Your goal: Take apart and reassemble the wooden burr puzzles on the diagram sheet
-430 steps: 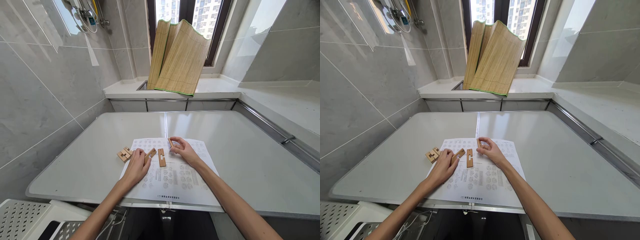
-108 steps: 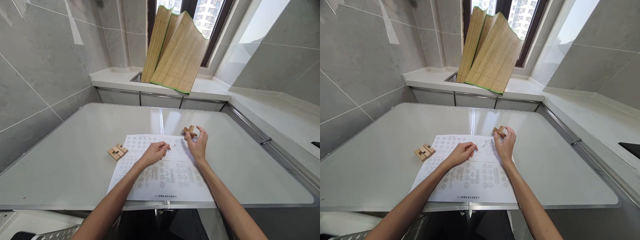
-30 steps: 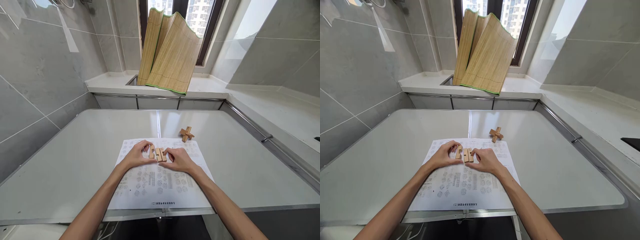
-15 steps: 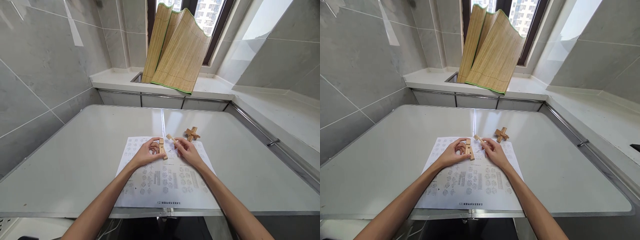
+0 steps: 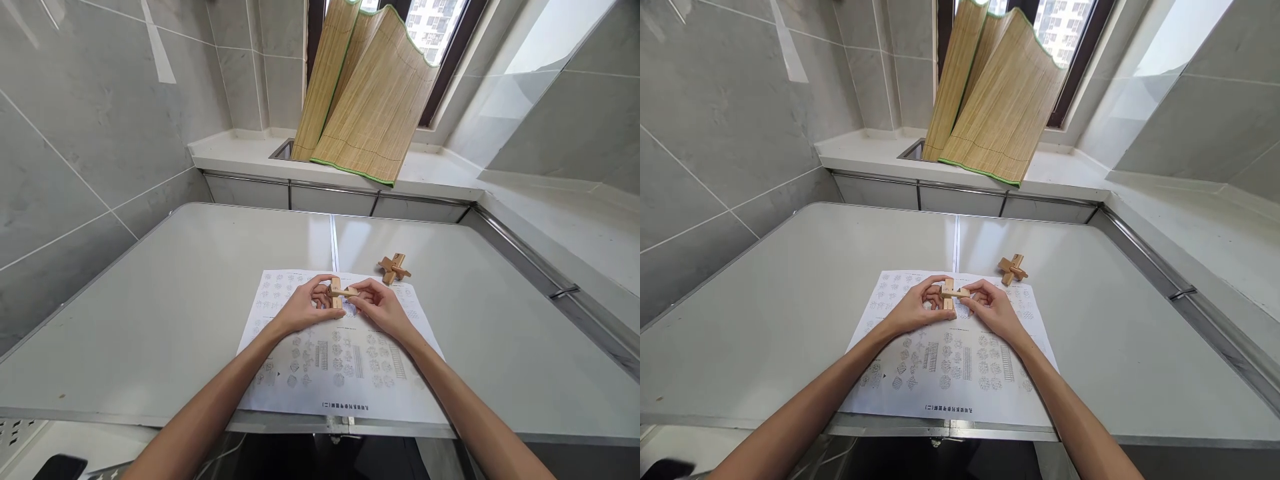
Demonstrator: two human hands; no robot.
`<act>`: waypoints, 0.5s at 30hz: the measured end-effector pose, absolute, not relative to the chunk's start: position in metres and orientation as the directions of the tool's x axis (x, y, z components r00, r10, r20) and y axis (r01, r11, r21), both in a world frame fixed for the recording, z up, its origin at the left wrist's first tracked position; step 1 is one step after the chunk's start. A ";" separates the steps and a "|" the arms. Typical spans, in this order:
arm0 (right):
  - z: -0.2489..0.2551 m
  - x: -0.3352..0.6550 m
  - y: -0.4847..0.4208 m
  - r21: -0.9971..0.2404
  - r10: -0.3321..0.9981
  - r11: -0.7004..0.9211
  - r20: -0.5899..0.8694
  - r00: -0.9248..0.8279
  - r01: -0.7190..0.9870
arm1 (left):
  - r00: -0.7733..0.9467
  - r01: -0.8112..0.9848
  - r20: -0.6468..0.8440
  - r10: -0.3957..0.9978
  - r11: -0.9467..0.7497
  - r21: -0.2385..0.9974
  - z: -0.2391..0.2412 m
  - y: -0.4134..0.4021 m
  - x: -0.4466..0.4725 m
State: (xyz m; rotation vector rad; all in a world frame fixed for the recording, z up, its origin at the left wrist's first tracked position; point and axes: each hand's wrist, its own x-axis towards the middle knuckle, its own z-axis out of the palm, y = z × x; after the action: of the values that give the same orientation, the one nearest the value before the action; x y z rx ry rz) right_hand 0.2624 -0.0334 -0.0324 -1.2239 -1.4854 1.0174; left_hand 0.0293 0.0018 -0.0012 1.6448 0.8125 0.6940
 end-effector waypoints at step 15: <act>-0.028 0.256 -0.039 -0.859 0.955 0.289 0.292 -0.060 0.422 | 0.614 0.123 0.040 0.788 -0.145 0.982 -0.001 0.003 0.032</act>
State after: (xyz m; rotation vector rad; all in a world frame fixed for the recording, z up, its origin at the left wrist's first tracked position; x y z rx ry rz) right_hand 0.2559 -0.0390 -0.0284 -1.2803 -1.6445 0.7319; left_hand 0.0323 0.0032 -0.0012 1.6391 0.7675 0.6905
